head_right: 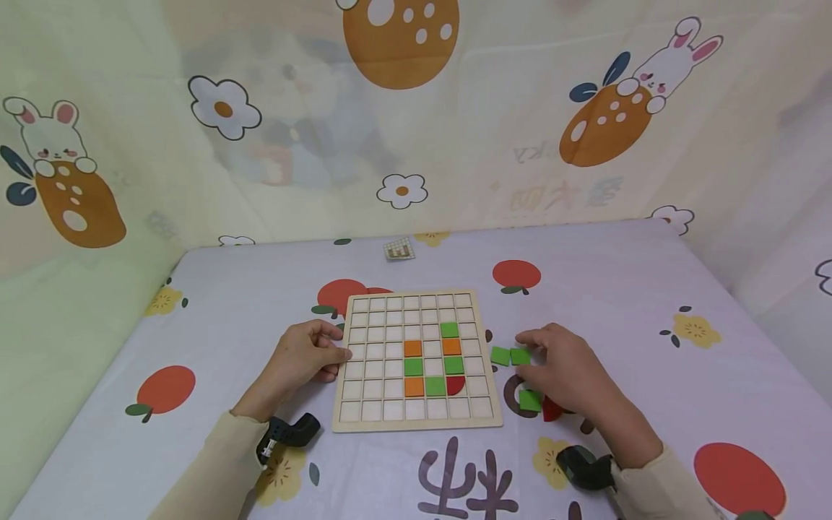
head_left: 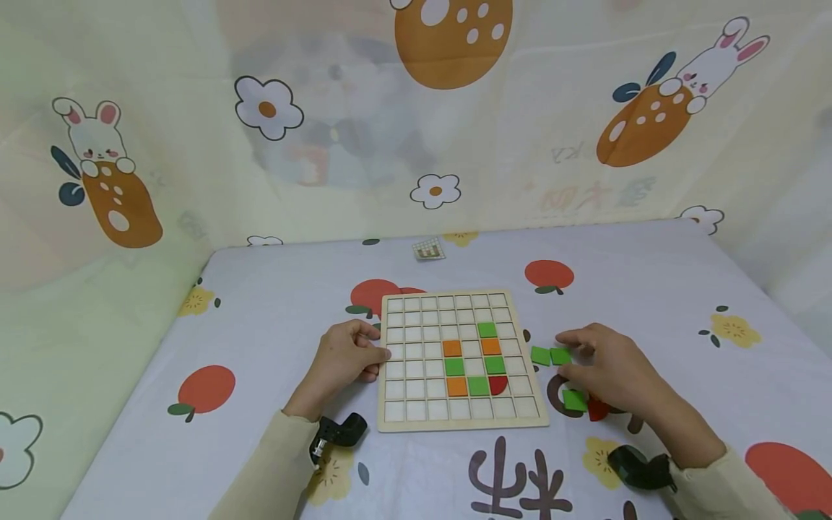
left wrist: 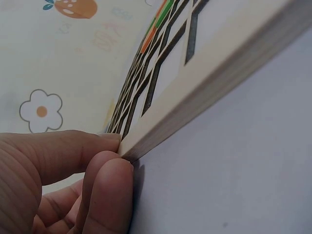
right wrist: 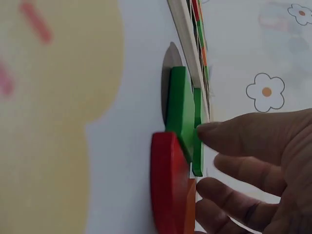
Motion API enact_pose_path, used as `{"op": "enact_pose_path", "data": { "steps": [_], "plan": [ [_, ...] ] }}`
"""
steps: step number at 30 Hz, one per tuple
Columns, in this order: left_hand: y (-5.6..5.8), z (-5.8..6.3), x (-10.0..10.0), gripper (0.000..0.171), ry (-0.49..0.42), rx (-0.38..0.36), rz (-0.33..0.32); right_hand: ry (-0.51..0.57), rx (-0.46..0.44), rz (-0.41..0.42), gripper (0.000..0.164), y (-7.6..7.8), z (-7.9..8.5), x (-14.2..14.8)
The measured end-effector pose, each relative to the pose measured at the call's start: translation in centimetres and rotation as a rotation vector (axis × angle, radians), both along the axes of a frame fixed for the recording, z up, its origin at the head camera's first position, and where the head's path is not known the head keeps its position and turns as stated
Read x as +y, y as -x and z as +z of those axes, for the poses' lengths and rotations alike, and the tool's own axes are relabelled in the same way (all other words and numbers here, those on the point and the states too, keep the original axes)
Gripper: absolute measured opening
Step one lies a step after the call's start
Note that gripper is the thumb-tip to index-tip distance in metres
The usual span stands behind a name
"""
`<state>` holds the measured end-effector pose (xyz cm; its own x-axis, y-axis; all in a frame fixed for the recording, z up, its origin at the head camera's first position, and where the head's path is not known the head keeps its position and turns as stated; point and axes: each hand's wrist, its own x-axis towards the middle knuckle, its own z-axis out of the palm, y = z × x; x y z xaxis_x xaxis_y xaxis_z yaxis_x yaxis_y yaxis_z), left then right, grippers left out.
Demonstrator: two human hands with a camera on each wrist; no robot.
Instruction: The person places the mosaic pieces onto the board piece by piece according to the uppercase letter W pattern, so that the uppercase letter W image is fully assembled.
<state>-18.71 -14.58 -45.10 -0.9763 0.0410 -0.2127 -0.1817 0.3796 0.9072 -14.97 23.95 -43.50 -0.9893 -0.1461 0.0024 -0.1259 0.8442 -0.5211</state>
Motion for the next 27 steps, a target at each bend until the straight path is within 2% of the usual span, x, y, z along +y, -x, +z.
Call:
{"op": "enact_pose_path", "data": {
  "steps": [13,19,22,27],
  "plan": [
    [0.0,0.1,-0.4,0.028,0.007,-0.001,0.013,-0.014,-0.047,-0.003,0.027,0.8,-0.2,-0.1],
    [0.1,0.0,-0.4,0.029,0.002,-0.017,0.017,0.040,-0.069,-0.028,0.018,0.6,-0.3,0.1],
    [0.1,-0.2,-0.4,0.028,0.006,-0.017,0.016,0.073,-0.072,-0.015,0.014,0.6,-0.4,0.4],
    [0.2,-0.2,-0.1,0.028,0.014,-0.004,0.002,0.098,-0.061,0.035,0.020,0.5,-0.1,0.9]
  ]
}}
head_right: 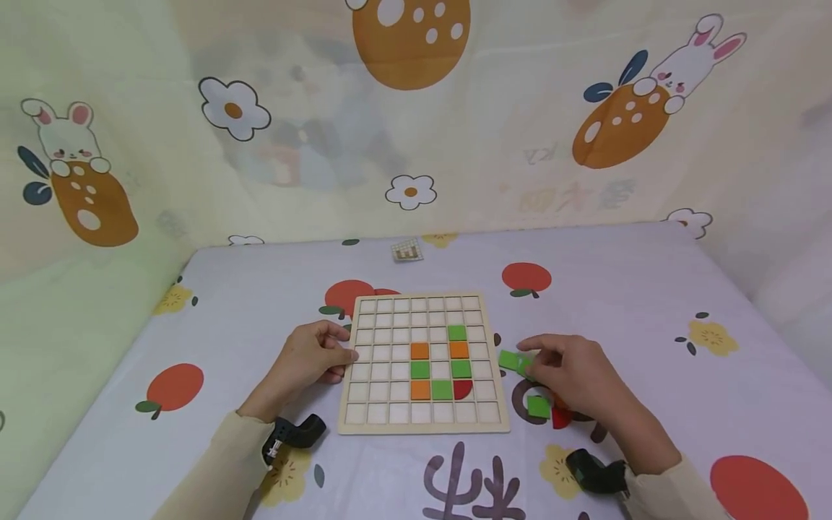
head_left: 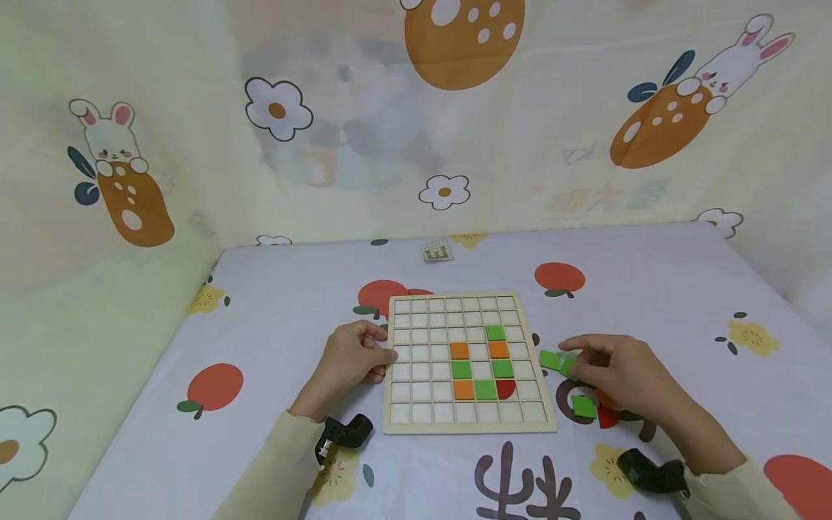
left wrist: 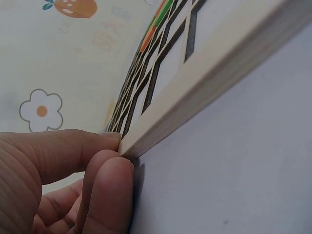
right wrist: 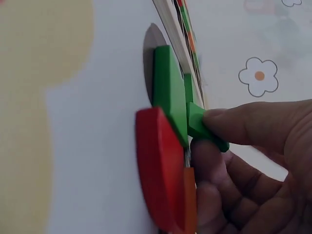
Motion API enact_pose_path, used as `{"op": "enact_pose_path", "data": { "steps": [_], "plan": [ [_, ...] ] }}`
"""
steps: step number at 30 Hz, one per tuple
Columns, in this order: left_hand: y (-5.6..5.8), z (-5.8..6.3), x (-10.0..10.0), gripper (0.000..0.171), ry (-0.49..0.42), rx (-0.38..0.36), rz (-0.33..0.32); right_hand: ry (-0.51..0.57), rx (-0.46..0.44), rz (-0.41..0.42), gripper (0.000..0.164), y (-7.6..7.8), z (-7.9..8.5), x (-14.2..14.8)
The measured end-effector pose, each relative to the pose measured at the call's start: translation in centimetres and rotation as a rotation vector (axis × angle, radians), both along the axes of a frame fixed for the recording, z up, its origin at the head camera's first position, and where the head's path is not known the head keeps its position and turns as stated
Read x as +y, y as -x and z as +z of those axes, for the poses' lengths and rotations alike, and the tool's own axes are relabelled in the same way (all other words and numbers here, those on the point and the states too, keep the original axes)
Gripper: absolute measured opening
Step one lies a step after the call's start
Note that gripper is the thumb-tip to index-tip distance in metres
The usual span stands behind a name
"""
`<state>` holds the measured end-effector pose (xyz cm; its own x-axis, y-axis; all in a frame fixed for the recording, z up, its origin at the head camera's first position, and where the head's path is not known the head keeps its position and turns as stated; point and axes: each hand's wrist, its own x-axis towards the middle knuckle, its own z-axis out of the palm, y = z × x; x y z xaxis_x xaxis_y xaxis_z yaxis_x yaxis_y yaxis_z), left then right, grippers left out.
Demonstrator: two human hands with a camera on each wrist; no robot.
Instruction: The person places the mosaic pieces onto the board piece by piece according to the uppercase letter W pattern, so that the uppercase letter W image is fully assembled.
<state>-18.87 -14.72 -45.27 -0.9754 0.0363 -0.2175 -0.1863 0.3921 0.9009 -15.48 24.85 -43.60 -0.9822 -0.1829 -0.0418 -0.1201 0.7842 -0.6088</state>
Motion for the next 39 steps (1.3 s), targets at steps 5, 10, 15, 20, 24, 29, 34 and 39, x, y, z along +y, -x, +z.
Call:
{"op": "enact_pose_path", "data": {
  "steps": [5,10,15,20,24,29,34,39],
  "plan": [
    [0.0,0.0,0.1,0.028,-0.008,-0.007,-0.003,-0.024,-0.015,0.025,0.023,0.0,0.2,0.3],
    [0.1,-0.1,0.1,0.029,-0.023,-0.016,-0.008,-0.044,-0.040,0.036,0.029,0.0,0.3,0.4],
    [0.1,-0.1,0.0,0.029,-0.041,-0.014,-0.012,-0.070,-0.040,0.036,0.029,0.0,0.4,0.3],
    [0.1,-0.2,0.0,0.029,-0.045,-0.011,-0.016,-0.075,-0.076,0.050,0.034,0.0,0.6,0.4],
    [0.1,-0.1,0.0,0.029,-0.042,-0.004,-0.016,-0.079,-0.091,0.035,0.033,0.1,0.7,0.3],
    [0.1,0.0,-0.1,0.029,-0.038,-0.002,-0.011,-0.087,-0.073,0.043,0.033,0.1,0.7,0.1],
    [0.2,0.1,-0.1,0.029,-0.049,-0.009,-0.011,-0.117,-0.059,0.070,0.035,0.1,0.8,0.1],
    [0.1,0.2,-0.2,0.029,-0.047,-0.006,-0.013,-0.169,-0.070,0.102,0.034,0.3,1.1,-0.1]
  ]
}}
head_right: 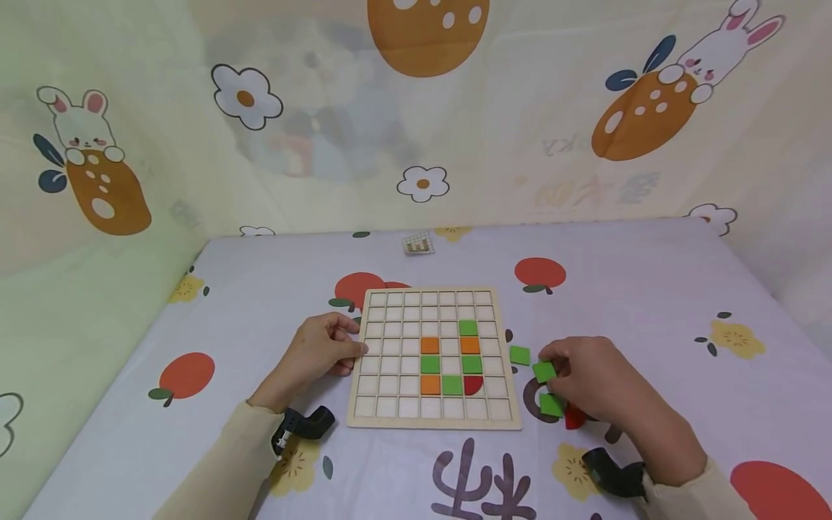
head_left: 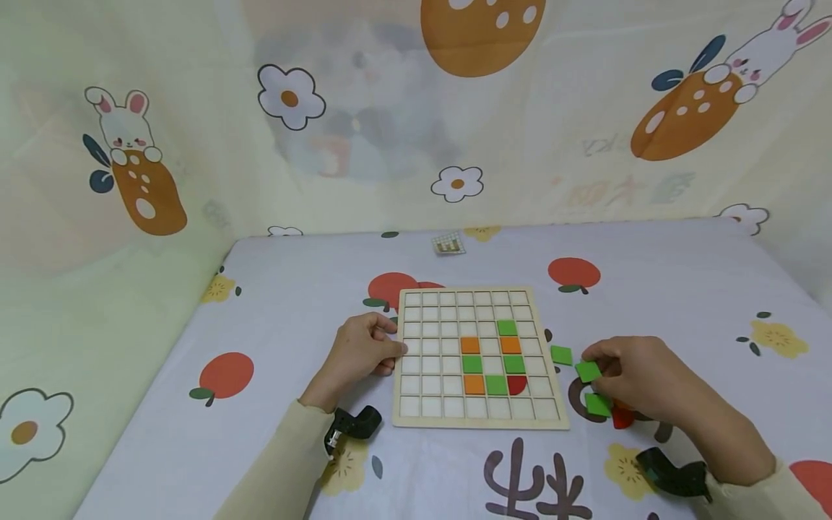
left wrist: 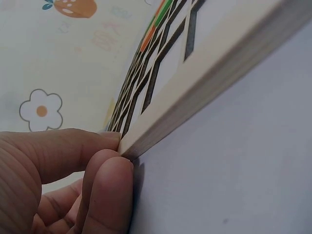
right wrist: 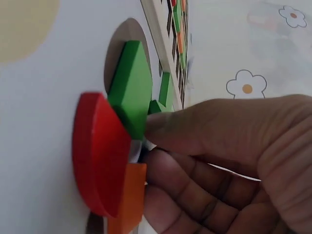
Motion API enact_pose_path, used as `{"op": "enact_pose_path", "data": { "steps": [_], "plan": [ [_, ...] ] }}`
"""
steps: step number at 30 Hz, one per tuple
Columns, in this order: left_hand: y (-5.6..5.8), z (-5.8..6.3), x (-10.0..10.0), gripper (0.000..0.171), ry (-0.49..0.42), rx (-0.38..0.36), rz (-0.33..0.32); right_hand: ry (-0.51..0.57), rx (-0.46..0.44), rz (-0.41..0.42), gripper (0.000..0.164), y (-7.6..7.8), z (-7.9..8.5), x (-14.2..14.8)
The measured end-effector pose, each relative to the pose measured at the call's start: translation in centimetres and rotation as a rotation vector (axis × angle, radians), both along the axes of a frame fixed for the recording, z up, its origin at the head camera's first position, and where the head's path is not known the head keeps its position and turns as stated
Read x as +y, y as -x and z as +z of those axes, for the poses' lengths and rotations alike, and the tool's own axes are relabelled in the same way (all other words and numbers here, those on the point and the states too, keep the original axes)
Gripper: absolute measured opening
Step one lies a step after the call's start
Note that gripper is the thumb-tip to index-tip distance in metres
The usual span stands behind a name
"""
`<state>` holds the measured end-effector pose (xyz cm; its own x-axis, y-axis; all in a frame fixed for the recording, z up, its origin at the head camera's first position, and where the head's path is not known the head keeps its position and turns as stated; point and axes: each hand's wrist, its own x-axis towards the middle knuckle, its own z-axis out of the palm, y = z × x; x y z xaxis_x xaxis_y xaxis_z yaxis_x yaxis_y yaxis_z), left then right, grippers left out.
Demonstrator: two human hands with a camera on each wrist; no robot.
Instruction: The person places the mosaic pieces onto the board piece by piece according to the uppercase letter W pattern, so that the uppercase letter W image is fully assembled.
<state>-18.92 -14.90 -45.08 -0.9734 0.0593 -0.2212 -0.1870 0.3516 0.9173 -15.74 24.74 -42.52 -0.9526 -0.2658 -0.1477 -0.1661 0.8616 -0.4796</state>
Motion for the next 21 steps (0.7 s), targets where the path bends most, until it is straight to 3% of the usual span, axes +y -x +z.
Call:
{"op": "enact_pose_path", "data": {
  "steps": [5,12,21],
  "plan": [
    [0.1,0.1,0.0,0.030,-0.002,-0.013,0.004,-0.024,0.024,0.009,0.031,0.1,0.4,-0.2],
    [0.0,0.1,0.0,0.029,0.001,0.000,0.004,0.062,0.108,0.005,0.031,-0.4,0.5,-1.1],
    [0.0,0.1,0.0,0.028,0.019,0.001,0.001,0.128,0.136,0.077,0.029,-0.4,1.2,-4.2]
  ]
}}
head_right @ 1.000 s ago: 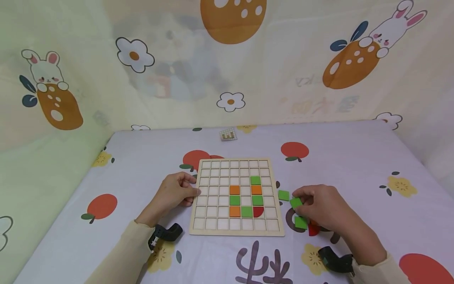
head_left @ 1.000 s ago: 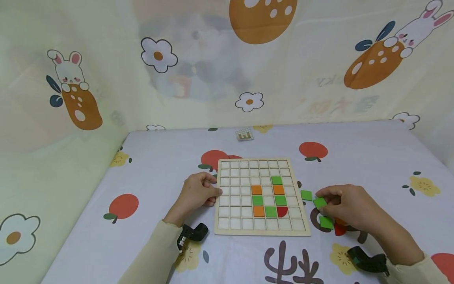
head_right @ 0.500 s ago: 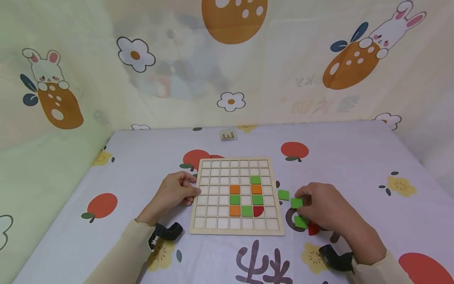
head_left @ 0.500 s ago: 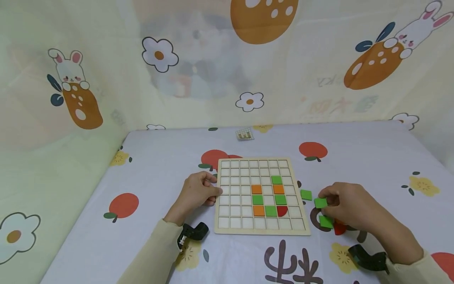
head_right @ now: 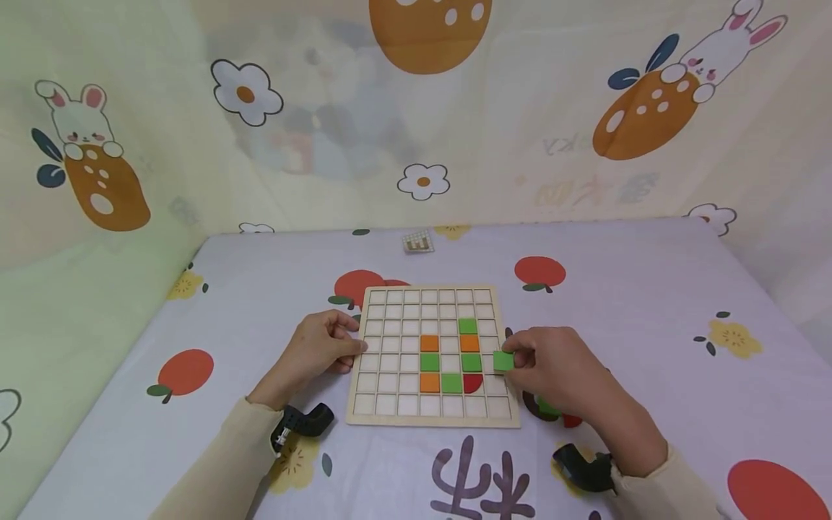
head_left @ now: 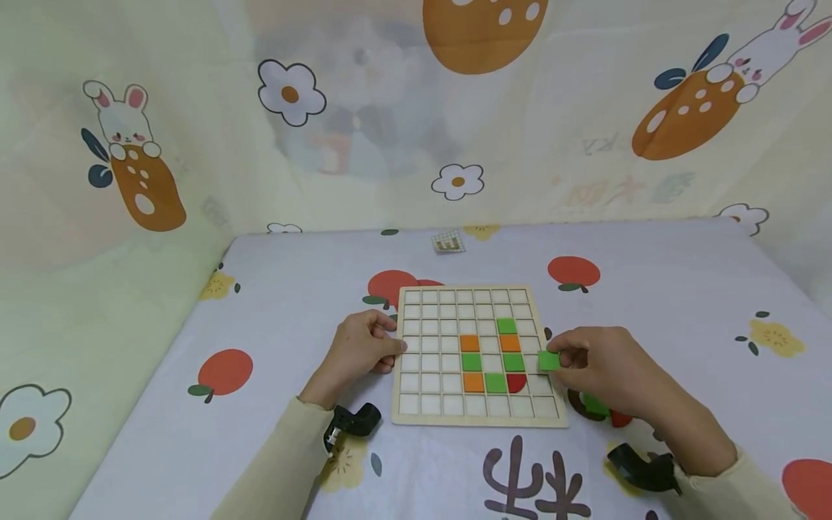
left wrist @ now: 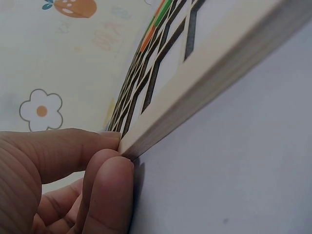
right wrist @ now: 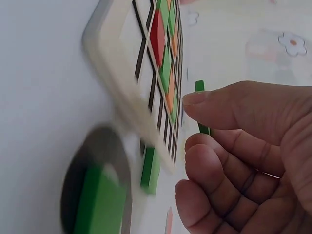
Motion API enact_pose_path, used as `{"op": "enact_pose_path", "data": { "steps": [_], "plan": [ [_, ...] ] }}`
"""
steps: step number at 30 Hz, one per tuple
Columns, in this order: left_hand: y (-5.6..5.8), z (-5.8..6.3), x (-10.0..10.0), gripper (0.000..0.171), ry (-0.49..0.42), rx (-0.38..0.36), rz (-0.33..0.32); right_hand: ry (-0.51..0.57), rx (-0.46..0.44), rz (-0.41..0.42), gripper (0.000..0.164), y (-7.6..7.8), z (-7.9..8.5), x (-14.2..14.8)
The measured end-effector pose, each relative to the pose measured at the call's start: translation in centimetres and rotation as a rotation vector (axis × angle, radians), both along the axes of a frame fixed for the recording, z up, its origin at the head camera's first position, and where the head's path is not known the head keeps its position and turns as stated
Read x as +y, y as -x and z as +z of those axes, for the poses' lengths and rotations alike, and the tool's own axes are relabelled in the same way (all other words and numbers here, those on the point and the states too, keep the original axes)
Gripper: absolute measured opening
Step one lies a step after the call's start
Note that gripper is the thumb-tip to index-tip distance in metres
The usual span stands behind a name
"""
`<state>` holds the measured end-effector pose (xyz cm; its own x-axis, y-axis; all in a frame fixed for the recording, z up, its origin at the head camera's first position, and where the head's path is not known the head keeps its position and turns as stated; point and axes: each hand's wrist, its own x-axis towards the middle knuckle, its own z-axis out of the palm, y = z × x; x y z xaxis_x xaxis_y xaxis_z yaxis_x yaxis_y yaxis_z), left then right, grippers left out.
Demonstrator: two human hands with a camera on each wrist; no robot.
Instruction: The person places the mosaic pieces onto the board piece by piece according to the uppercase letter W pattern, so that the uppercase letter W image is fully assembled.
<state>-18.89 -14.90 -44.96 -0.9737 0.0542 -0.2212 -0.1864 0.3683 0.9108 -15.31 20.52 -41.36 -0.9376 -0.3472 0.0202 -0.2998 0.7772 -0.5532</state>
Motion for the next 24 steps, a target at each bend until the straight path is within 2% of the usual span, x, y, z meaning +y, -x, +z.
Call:
{"op": "enact_pose_path", "data": {
  "steps": [5,13,20,24],
  "plan": [
    [0.0,0.0,-0.1,0.029,0.008,0.004,0.002,0.001,0.001,0.042,0.027,0.2,0.5,-2.0],
    [0.1,-0.1,-0.1,0.028,0.008,0.007,0.002,0.034,-0.047,0.072,0.023,0.7,0.8,-5.1],
    [0.1,-0.2,-0.2,0.029,0.000,0.001,-0.002,0.035,-0.006,0.138,0.017,0.6,0.6,-7.3],
    [0.1,-0.2,-0.2,0.029,-0.018,0.006,-0.011,0.030,-0.012,0.132,0.017,0.4,0.5,-8.3]
  ]
}}
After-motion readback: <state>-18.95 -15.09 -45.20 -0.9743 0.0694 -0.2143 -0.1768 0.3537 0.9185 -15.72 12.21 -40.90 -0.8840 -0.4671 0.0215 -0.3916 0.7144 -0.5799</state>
